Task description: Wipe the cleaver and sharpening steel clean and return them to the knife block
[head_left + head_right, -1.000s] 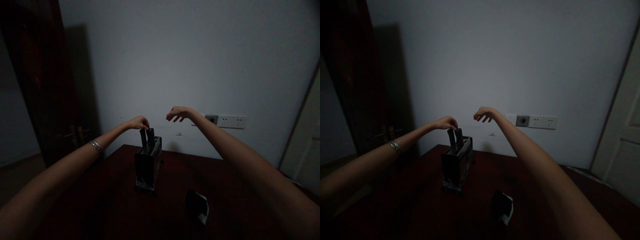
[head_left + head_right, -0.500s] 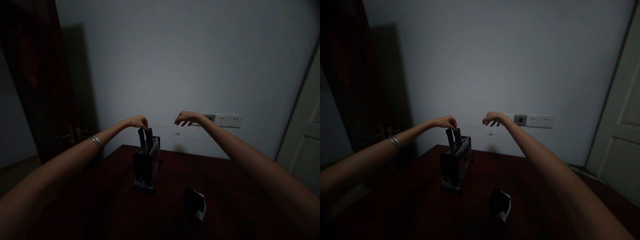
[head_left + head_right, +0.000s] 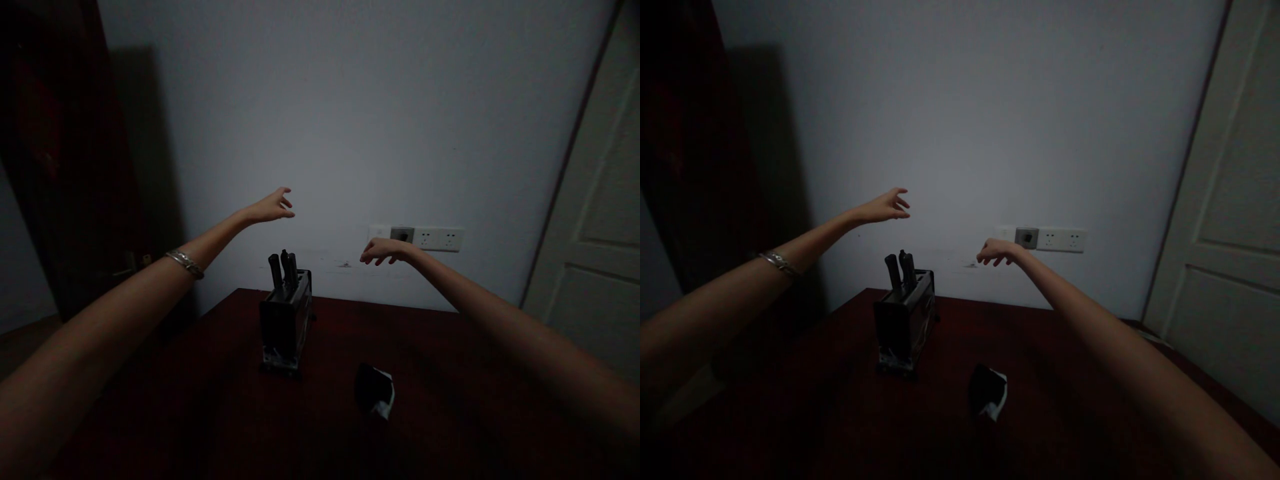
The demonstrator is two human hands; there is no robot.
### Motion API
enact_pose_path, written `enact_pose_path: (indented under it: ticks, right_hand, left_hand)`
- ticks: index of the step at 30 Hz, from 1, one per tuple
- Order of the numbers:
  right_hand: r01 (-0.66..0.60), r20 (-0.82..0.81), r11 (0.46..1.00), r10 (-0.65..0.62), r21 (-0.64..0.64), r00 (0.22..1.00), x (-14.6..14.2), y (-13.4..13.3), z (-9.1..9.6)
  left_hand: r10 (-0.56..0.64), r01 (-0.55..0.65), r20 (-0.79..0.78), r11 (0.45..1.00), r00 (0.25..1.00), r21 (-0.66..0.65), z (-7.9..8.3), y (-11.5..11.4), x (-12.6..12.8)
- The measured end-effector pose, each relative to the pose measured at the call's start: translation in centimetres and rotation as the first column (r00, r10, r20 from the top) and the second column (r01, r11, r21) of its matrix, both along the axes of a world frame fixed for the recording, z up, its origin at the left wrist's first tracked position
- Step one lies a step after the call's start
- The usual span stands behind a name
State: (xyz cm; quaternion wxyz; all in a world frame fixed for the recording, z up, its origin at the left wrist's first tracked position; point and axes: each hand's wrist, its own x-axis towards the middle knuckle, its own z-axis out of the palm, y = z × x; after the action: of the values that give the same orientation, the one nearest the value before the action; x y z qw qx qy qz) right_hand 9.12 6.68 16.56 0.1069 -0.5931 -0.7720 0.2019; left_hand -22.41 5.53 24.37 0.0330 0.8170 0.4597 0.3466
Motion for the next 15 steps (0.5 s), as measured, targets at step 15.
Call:
enact_pose_path:
  ticks: [15]
  right_hand:
    - [0.0,-0.218,0.989,0.032,0.148,0.976,3.4,-8.7,-22.7]
  left_hand:
    - [-0.389,0.364,-0.199,0.919,0.9,-0.151,-13.6,-4.2,16.9]
